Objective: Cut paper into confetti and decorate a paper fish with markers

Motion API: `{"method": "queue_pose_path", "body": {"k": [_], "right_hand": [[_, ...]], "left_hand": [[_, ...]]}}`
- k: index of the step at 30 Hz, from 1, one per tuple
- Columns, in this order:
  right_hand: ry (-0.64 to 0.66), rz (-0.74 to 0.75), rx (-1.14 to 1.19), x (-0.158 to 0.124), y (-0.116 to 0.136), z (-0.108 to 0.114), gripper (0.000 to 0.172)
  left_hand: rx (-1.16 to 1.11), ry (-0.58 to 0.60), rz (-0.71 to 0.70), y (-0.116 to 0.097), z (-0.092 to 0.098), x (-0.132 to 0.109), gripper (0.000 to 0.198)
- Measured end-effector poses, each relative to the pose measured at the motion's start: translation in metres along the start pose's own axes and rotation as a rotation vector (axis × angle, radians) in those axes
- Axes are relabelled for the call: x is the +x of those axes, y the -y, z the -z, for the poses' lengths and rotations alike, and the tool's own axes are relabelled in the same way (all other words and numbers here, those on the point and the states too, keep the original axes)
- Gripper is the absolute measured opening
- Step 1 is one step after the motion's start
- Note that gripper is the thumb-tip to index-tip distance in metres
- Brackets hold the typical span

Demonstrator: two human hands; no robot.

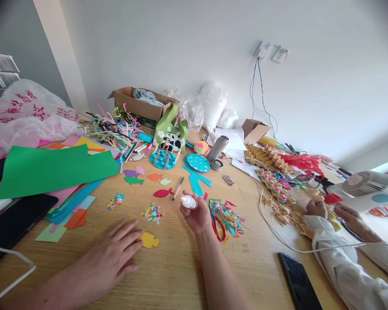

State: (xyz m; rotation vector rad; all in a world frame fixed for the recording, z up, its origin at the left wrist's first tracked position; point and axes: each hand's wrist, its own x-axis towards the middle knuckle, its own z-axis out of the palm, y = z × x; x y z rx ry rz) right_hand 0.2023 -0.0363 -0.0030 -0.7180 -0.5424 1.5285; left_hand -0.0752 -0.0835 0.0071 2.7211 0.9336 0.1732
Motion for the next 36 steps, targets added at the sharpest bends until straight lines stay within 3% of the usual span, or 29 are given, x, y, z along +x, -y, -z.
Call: {"method": "queue_pose_path", "body": {"k": [5, 9, 12, 19, 23, 29, 36], "right_hand": [[-0.041, 0.039, -0.044, 0.0, 0.001, 0.001, 0.035], [0.02, 0.04, -0.201, -0.005, 0.005, 0.0, 0.048], [0.032, 0.03, -0.263, -0.007, 0.007, -0.003, 0.043], [-0.183, 0.283, -0.496, 0.003, 0.0, -0.002, 0.035], [-0.335, 0.319, -0.633, 0.007, -0.002, 0.009, 0.039], [-0.501, 0.422, -0.89, 0.012, -0.004, 0.019, 0.04], [-0.513, 0.384, -0.923, 0.016, -0.008, 0.021, 0.034]], "left_hand": [[0.032, -0.011, -0.001, 0.006, -0.003, 0.0, 0.041], [0.03, -0.025, -0.004, 0.008, -0.002, 0.001, 0.041], [0.044, -0.017, 0.003, 0.008, -0.001, 0.001, 0.04], [0.091, -0.021, -0.009, 0.007, -0.005, -0.002, 0.044], [0.097, -0.086, -0.015, 0.007, -0.013, -0.004, 0.044], [0.131, -0.08, -0.001, 0.005, -0.017, -0.004, 0.046], [0.192, -0.131, 0.046, 0.005, -0.021, -0.008, 0.044]]}}
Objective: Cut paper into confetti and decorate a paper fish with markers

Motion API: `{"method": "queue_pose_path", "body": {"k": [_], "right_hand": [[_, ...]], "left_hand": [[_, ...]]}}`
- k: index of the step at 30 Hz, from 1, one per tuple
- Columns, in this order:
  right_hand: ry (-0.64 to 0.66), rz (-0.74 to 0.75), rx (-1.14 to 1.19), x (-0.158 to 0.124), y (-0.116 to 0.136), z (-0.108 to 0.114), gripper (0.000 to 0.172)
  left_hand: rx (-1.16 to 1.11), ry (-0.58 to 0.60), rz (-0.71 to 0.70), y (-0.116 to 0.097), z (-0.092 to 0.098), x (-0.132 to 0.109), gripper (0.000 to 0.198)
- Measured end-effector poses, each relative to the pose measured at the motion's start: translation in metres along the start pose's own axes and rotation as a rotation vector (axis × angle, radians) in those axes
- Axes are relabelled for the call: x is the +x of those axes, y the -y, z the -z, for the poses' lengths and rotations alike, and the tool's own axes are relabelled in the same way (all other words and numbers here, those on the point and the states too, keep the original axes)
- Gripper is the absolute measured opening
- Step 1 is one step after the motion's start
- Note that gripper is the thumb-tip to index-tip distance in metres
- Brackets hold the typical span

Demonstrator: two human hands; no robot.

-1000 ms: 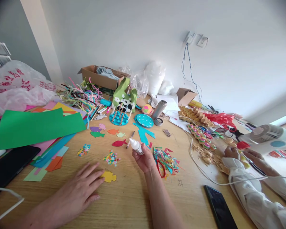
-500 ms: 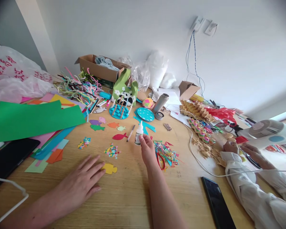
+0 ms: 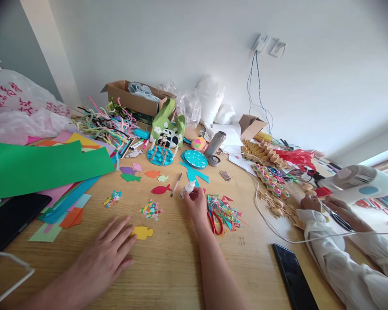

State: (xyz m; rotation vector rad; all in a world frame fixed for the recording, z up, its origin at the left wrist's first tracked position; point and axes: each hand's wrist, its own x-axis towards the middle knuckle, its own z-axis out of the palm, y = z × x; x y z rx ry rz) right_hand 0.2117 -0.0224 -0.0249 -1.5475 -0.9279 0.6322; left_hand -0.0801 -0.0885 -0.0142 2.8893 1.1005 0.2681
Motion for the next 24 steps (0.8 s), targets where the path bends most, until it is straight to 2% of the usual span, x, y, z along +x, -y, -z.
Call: {"method": "queue_pose_path", "body": {"k": [8, 12, 14, 16, 17, 18, 19, 22, 24], "right_hand": [[-0.038, 0.057, -0.116, -0.002, -0.002, 0.0, 0.033], [-0.026, 0.038, -0.113, -0.003, 0.004, 0.002, 0.043], [-0.139, 0.112, -0.125, -0.008, 0.012, 0.006, 0.042], [-0.29, 0.277, -0.121, -0.016, 0.022, 0.009, 0.03], [-0.322, 0.373, -0.122, -0.022, 0.028, 0.01, 0.023], [-0.295, 0.458, -0.131, -0.028, 0.033, 0.009, 0.017], [-0.209, 0.525, -0.159, -0.034, 0.038, 0.007, 0.013], [0.272, 0.647, -0.306, -0.051, 0.045, -0.009, 0.024], [0.522, 0.66, -0.427, -0.057, 0.044, -0.023, 0.032]], "left_hand": [[0.001, -0.017, 0.051, 0.009, 0.002, -0.003, 0.042], [0.002, -0.013, 0.053, 0.012, 0.004, -0.003, 0.039], [-0.001, -0.007, 0.053, 0.013, 0.006, -0.002, 0.039], [-0.008, 0.001, 0.055, 0.013, 0.008, -0.001, 0.039], [-0.013, 0.006, 0.056, 0.013, 0.009, 0.0, 0.038], [-0.016, 0.013, 0.056, 0.014, 0.01, 0.001, 0.038], [-0.016, 0.021, 0.054, 0.014, 0.012, 0.002, 0.037], [-0.009, 0.035, 0.031, 0.016, 0.016, 0.006, 0.035], [-0.013, 0.015, 0.018, 0.017, 0.018, 0.009, 0.033]]}}
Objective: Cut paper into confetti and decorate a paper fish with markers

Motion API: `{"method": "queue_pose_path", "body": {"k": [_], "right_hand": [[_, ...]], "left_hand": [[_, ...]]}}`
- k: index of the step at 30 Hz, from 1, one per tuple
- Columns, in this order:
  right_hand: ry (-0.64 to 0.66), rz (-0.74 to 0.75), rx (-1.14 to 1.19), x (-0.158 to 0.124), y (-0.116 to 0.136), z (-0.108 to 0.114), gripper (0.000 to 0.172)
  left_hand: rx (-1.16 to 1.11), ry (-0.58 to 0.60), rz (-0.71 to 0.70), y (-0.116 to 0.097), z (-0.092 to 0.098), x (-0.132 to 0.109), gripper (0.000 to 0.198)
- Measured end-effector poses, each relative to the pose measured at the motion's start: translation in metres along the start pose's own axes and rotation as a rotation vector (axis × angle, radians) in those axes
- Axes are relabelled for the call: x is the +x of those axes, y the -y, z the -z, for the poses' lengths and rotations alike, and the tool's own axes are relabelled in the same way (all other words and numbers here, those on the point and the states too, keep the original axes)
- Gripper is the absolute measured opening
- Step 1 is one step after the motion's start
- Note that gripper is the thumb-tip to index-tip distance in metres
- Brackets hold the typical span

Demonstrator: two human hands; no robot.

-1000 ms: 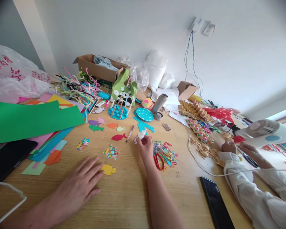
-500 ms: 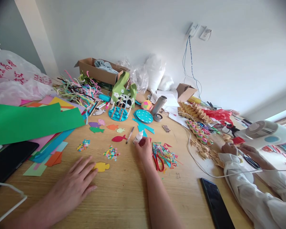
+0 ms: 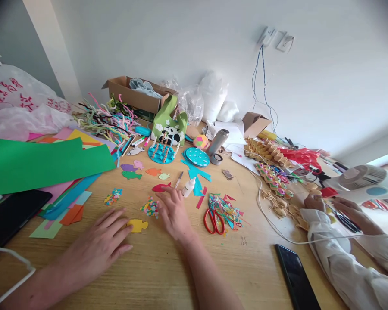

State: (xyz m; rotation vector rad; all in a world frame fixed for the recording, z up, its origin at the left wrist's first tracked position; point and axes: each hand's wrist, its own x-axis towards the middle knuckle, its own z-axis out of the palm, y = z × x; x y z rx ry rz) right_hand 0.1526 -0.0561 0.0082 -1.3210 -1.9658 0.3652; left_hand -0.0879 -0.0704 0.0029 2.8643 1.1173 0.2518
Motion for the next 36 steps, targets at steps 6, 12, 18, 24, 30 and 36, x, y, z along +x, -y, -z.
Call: {"method": "queue_pose_path", "body": {"k": [6, 12, 18, 24, 30, 36], "right_hand": [[0.2, -0.04, -0.195, 0.009, -0.003, -0.027, 0.038], [0.195, -0.014, -0.234, 0.009, -0.001, -0.029, 0.036], [0.179, 0.001, -0.231, 0.006, -0.001, -0.026, 0.05], [0.116, -0.035, -0.216, -0.001, -0.006, -0.013, 0.04], [0.126, -0.103, -0.332, -0.004, -0.012, -0.008, 0.026], [-0.014, -0.026, -0.247, -0.004, -0.011, -0.012, 0.028]], "left_hand": [[-0.011, -0.086, -0.016, 0.003, 0.009, 0.016, 0.029], [0.015, -0.199, -0.105, 0.006, 0.014, 0.026, 0.023], [-0.015, -0.368, -0.101, 0.018, 0.005, 0.022, 0.027], [-0.147, -0.345, -0.057, 0.024, 0.002, 0.019, 0.025], [-0.188, -0.305, -0.07, 0.025, -0.003, 0.018, 0.031], [-0.253, -0.242, -0.055, 0.017, -0.009, 0.017, 0.033]]}}
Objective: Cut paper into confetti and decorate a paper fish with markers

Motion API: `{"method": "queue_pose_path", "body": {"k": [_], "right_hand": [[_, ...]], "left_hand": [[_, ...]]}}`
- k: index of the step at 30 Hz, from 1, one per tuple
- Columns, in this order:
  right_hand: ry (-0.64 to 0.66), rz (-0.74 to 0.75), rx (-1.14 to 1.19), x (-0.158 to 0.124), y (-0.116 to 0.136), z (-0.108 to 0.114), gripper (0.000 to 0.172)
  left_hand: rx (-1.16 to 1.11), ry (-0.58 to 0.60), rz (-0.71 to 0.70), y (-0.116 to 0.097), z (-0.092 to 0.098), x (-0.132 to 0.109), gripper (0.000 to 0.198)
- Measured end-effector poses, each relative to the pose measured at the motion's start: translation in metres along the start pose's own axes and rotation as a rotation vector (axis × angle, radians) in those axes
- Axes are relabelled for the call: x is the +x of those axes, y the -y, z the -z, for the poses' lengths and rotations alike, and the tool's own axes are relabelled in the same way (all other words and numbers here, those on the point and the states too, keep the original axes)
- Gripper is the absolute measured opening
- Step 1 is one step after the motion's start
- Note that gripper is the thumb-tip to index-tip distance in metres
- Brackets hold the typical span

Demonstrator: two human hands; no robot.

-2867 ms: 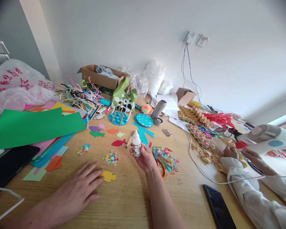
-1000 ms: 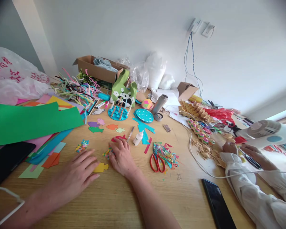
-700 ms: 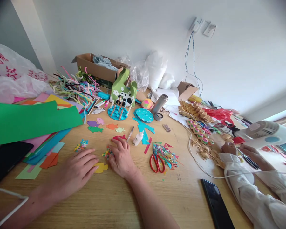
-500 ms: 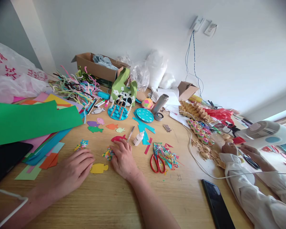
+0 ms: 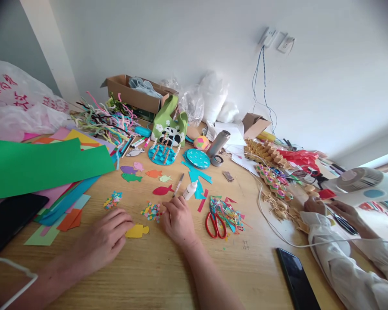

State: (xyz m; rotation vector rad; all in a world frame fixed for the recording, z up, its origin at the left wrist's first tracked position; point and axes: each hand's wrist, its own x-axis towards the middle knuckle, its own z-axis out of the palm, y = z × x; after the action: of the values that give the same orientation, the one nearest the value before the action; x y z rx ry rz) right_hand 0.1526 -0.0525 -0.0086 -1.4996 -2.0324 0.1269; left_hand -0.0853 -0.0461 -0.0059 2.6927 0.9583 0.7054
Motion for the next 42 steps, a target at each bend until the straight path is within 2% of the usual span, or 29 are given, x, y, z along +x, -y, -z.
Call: {"method": "queue_pose_path", "body": {"k": [3, 6, 11, 14, 16, 20, 22, 24, 31, 36, 42], "right_hand": [[-0.11, -0.025, 0.088, 0.002, 0.002, -0.003, 0.026], [-0.107, -0.005, 0.144, 0.009, 0.009, -0.007, 0.019], [-0.053, 0.058, 0.186, 0.036, 0.022, -0.008, 0.016], [-0.067, -0.009, 0.15, 0.063, 0.021, 0.0, 0.019], [-0.051, -0.11, 0.049, 0.08, 0.015, 0.006, 0.021], [0.174, -0.336, -0.265, 0.095, -0.005, 0.009, 0.034], [0.303, -0.377, -0.376, 0.095, -0.013, 0.004, 0.039], [0.353, -0.367, -0.432, 0.095, -0.017, -0.003, 0.04], [0.362, -0.275, -0.522, 0.112, -0.016, -0.017, 0.023], [0.397, -0.245, -0.529, 0.108, -0.011, -0.022, 0.02], [0.454, -0.148, -0.512, 0.095, 0.023, -0.032, 0.021]], "left_hand": [[-0.011, 0.01, -0.006, -0.007, -0.001, 0.0, 0.038], [-0.033, -0.004, 0.014, -0.009, -0.001, 0.0, 0.044], [-0.074, -0.199, 0.005, 0.0, -0.003, 0.003, 0.052], [-0.07, -0.257, -0.023, 0.007, -0.002, 0.004, 0.055], [-0.063, -0.272, -0.039, 0.01, 0.0, 0.005, 0.054], [-0.041, -0.316, -0.05, 0.013, 0.002, 0.006, 0.051], [-0.039, -0.351, -0.06, 0.013, 0.003, 0.006, 0.048], [-0.052, -0.375, -0.063, 0.012, 0.003, 0.006, 0.047], [-0.124, -0.326, -0.014, 0.011, 0.003, 0.007, 0.046], [-0.147, -0.32, -0.016, 0.01, 0.002, 0.007, 0.045], [-0.155, -0.236, 0.054, 0.011, -0.003, 0.004, 0.043]]}}
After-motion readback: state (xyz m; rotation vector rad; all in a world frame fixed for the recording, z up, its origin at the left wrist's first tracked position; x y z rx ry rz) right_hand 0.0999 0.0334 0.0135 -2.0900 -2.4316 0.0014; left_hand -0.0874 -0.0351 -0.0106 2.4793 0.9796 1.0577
